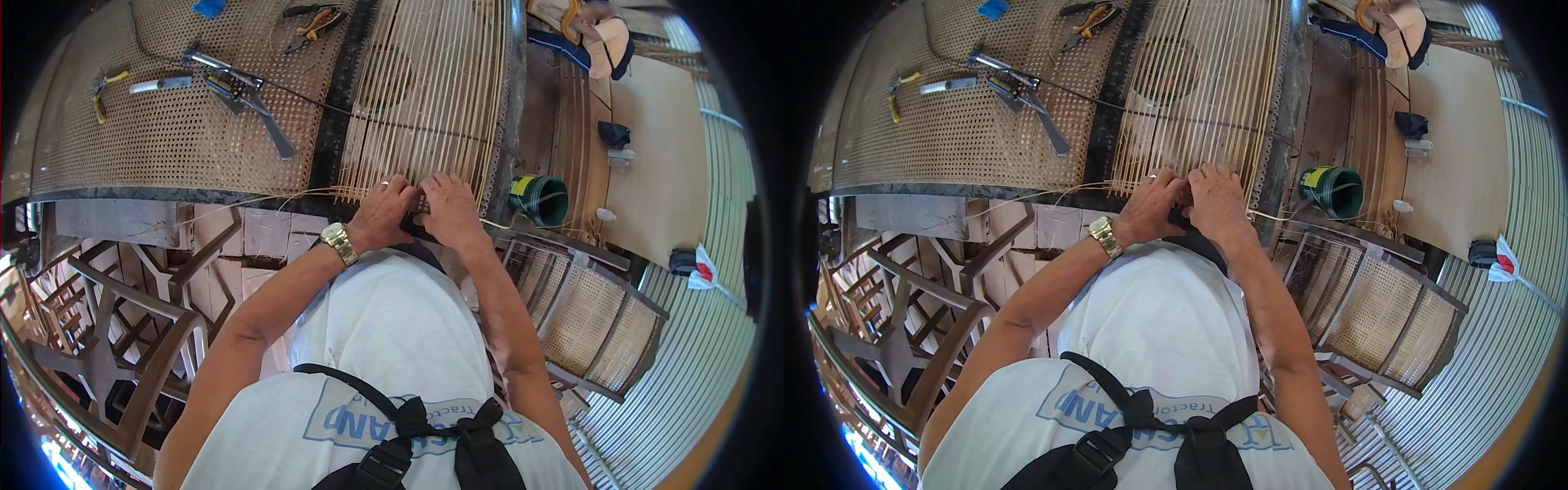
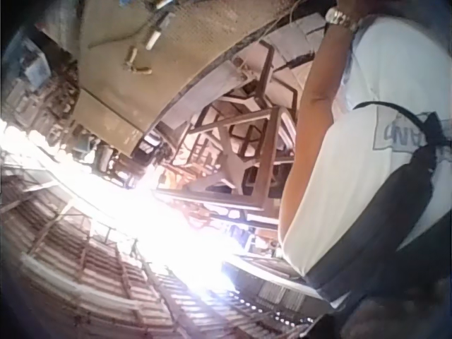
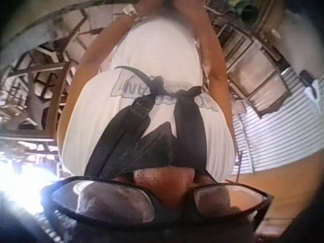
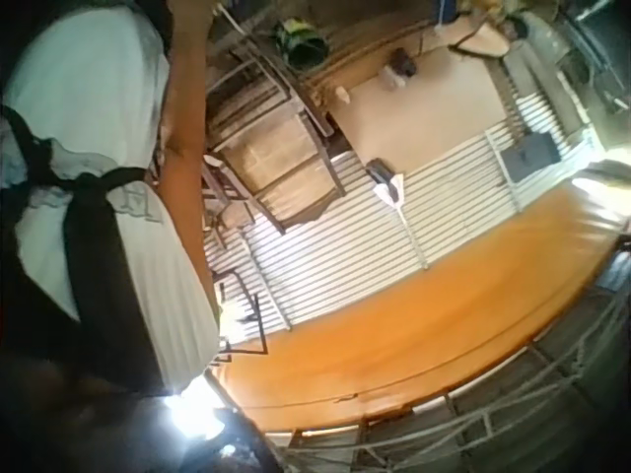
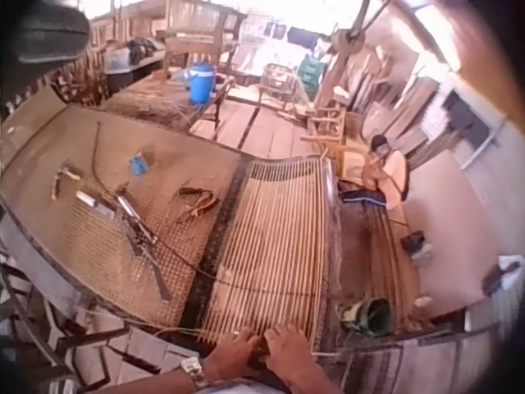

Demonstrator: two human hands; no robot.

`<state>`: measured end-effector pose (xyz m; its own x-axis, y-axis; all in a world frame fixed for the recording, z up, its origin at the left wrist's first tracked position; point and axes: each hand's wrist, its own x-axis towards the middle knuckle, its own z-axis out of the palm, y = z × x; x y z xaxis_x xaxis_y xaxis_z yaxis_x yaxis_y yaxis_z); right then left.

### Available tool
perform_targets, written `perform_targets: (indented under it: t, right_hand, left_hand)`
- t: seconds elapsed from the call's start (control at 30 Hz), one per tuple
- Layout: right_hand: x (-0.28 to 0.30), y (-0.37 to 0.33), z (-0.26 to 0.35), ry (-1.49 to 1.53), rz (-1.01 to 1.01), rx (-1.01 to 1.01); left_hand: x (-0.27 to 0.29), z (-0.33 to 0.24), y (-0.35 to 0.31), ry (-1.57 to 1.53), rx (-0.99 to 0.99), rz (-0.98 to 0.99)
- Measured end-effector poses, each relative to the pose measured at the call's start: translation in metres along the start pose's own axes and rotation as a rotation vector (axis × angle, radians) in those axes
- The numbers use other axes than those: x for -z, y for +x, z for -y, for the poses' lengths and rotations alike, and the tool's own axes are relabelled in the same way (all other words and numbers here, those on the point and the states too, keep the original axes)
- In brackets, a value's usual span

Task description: Repairing and weaving a cane chair seat using strips of cane and various hand tools in a workshop.

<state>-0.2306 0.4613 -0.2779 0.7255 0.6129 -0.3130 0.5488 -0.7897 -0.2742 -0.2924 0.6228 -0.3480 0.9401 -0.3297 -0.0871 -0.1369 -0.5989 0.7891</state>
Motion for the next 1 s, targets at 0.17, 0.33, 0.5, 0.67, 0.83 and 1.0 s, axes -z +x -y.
perform_targets:
  t: [0.17, 0.33, 0.5, 0.67, 0.83, 1.0]
  right_hand:
    - [0.001, 0.006, 0.033, -0.243, 0.134, -0.141]
    - [-0.011, 0.018, 0.023, -0.174, 0.143, -0.206]
    - [-0.007, 0.02, 0.013, -0.158, 0.133, -0.183]
    - [0.044, 0.026, -0.035, 0.401, 0.027, -0.301]
    - [0.022, 0.034, -0.136, -0.309, -0.434, -0.475]
    - [0.068, 0.036, -0.083, -0.093, -0.142, -0.731]
  left_hand:
    - [-0.022, 0.008, 0.006, 0.112, -0.104, -0.141]
    - [-0.018, 0.02, 0.015, 0.069, -0.17, -0.069]
    - [-0.005, 0.019, 0.016, 0.005, -0.191, -0.005]
    - [0.038, 0.054, 0.012, -0.107, -0.281, 0.0]
    - [0.112, 0.128, 0.048, 0.611, -0.039, -0.522]
    - [0.142, 0.159, 0.047, 0.902, -0.008, -0.276]
